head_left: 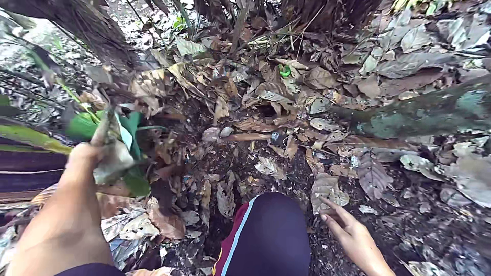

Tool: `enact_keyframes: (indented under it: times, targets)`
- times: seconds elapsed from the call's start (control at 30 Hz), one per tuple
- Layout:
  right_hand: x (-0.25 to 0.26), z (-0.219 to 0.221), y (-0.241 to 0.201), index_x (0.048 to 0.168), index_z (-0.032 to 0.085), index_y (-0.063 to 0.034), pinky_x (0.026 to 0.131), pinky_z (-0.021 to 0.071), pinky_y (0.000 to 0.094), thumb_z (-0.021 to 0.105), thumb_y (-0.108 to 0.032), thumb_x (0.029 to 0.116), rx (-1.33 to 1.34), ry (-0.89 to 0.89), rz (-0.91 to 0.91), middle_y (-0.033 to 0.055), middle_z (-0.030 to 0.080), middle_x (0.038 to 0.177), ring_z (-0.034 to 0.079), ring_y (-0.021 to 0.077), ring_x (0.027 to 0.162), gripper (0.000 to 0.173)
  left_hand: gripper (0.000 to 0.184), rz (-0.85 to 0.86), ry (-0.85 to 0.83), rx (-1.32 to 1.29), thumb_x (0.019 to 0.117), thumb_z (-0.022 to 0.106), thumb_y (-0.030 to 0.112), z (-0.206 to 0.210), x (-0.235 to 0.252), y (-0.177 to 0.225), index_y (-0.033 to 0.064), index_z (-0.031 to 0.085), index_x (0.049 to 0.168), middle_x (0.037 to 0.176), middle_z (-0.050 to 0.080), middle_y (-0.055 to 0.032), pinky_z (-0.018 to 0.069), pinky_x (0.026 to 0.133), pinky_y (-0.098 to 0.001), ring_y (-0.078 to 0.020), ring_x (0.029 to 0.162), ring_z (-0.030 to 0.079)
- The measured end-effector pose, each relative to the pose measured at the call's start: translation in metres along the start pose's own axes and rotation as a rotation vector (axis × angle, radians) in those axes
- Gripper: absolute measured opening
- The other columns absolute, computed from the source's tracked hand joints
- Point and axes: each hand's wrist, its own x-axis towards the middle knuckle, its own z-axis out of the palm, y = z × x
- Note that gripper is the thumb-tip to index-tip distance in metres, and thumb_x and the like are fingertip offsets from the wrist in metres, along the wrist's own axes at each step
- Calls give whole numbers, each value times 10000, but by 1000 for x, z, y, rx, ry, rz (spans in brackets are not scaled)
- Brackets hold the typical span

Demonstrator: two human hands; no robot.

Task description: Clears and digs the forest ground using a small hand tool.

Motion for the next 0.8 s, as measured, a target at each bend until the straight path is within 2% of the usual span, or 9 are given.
enact_keyframes:
  times: [0.07,0.17,0.23,0.3,0.37,0.47,0.63,0.73,0.8]
  targets:
    - [0,-2,1,1451,563,-73,849,596,352,567,-219,986,-2,5,-9,104,730,1109,718,161,931,487,484,42,-84,-184,943,720,244,0,-28,32,-122,586,1229,1102,629,-356,504,847,-683,-489,967,637]
    - [0,-4,3,1457,557,-72,862,590,323,558,-228,989,1,6,-26,101,729,1117,714,141,943,493,453,128,-165,-540,982,659,225,10,-67,93,23,512,1360,920,596,-144,528,655,-441,-215,678,564]
    - [-1,-3,2,1451,566,-87,851,594,313,556,-250,983,-8,18,-33,81,732,1111,714,123,937,496,531,222,-187,-602,970,679,235,22,-98,137,54,462,1419,989,613,-160,550,686,-462,-238,728,605]
    - [-4,-4,-1,1444,576,-103,844,599,321,556,-261,987,-16,39,-30,66,736,1112,718,123,935,484,544,390,-201,-508,959,708,279,40,-135,177,22,499,1391,1095,650,-279,542,810,-638,-415,913,667]
    - [-9,-2,-3,1445,579,-113,844,603,315,553,-255,992,-10,50,-18,60,733,1128,718,120,939,475,493,618,-218,-336,978,684,321,67,-184,214,24,524,1337,1022,657,-293,519,792,-696,-474,920,665]
    - [-17,3,-3,1453,572,-110,850,601,283,561,-217,997,-17,51,-3,62,726,1137,716,105,941,468,438,930,-289,2,973,630,294,132,-261,260,77,535,1341,1013,705,-236,545,757,-682,-463,916,701]
    - [-28,4,9,1467,562,-109,896,596,315,552,-218,1002,-56,54,25,73,723,1158,715,126,980,478,419,1585,-516,313,1007,535,62,256,-353,280,98,534,1425,1280,639,-262,491,947,-665,-489,1165,625]
    - [-27,5,12,1460,565,-102,896,596,314,554,-213,1005,-56,52,49,64,730,1148,719,128,974,469,419,1601,-507,430,989,543,31,275,-347,296,103,568,1401,1255,653,-263,476,955,-669,-490,1149,630]
    - [-26,5,13,1460,564,-107,888,595,317,554,-218,1005,-59,41,58,59,730,1142,717,129,967,469,373,1364,-492,462,1008,560,123,263,-308,311,88,592,1378,1253,665,-264,487,941,-684,-488,1157,636]
